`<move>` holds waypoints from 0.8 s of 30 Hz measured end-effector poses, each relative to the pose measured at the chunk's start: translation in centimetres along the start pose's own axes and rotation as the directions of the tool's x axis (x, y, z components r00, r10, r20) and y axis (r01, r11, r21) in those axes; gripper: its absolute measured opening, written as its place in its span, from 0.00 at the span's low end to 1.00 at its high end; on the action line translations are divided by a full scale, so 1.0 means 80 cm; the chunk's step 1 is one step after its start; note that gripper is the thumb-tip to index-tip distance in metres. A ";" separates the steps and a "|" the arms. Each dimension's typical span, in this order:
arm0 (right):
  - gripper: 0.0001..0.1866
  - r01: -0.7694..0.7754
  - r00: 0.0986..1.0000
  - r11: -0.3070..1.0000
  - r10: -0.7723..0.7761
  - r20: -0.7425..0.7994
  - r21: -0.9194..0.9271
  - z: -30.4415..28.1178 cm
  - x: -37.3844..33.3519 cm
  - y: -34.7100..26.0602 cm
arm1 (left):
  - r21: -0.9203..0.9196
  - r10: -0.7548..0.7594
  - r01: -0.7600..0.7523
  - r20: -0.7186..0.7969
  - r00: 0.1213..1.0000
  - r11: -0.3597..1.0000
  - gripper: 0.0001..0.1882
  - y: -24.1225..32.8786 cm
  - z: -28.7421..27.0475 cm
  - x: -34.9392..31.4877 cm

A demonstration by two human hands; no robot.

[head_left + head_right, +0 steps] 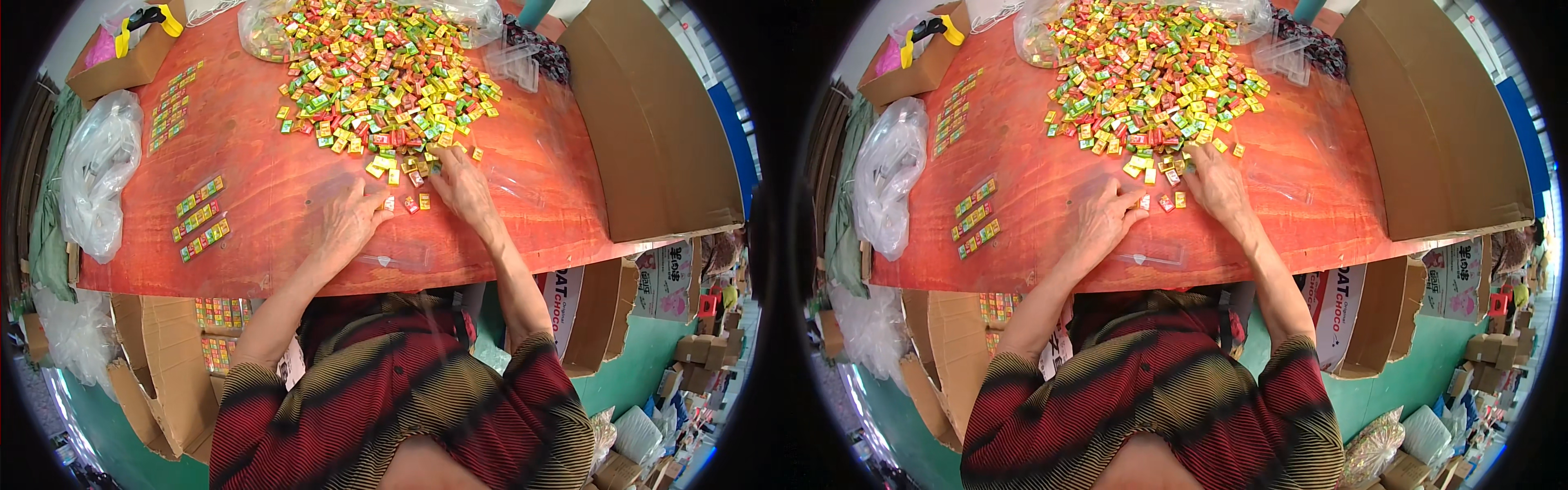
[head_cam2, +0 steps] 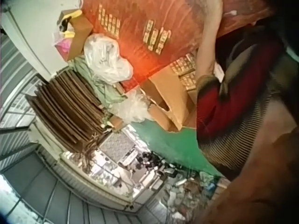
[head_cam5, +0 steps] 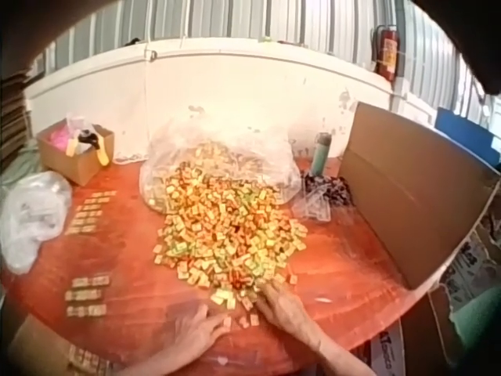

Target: Organize small colorful items into neat rows and groups on a workbench.

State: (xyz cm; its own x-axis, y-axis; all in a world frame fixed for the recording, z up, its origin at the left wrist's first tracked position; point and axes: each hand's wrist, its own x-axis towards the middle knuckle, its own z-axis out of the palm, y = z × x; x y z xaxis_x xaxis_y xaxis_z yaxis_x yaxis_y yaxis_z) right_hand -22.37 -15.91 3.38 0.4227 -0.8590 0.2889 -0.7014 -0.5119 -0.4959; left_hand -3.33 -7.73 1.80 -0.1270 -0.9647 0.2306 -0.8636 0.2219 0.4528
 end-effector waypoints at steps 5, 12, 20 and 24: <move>0.18 0.278 0.956 0.955 -0.285 0.069 0.101 0.015 -0.029 -0.041 | -0.006 -0.033 0.033 0.002 0.999 0.999 0.17 -0.006 -0.005 -0.003; 0.23 0.182 0.980 0.983 -0.178 0.087 -0.041 0.021 -0.045 -0.043 | -0.014 -0.018 0.018 -0.017 1.000 1.000 0.17 -0.015 -0.008 -0.009; 0.21 0.030 0.975 0.992 -0.056 0.215 0.120 0.016 -0.048 -0.033 | -0.090 -0.028 0.032 0.043 0.999 0.995 0.19 0.002 0.000 0.000; 0.21 0.060 0.974 0.991 -0.084 0.212 0.117 0.009 -0.046 -0.038 | -0.150 -0.041 0.056 0.101 0.994 0.987 0.19 0.000 -0.013 -0.001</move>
State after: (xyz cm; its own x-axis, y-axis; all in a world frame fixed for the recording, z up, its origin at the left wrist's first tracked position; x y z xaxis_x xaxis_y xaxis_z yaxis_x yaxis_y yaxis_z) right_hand -21.37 -11.22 3.21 0.5919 -0.7920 0.1496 -0.6031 -0.5583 -0.5697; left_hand -2.79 -7.48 2.66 -0.1404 -0.9823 0.1239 -0.7863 0.1867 0.5890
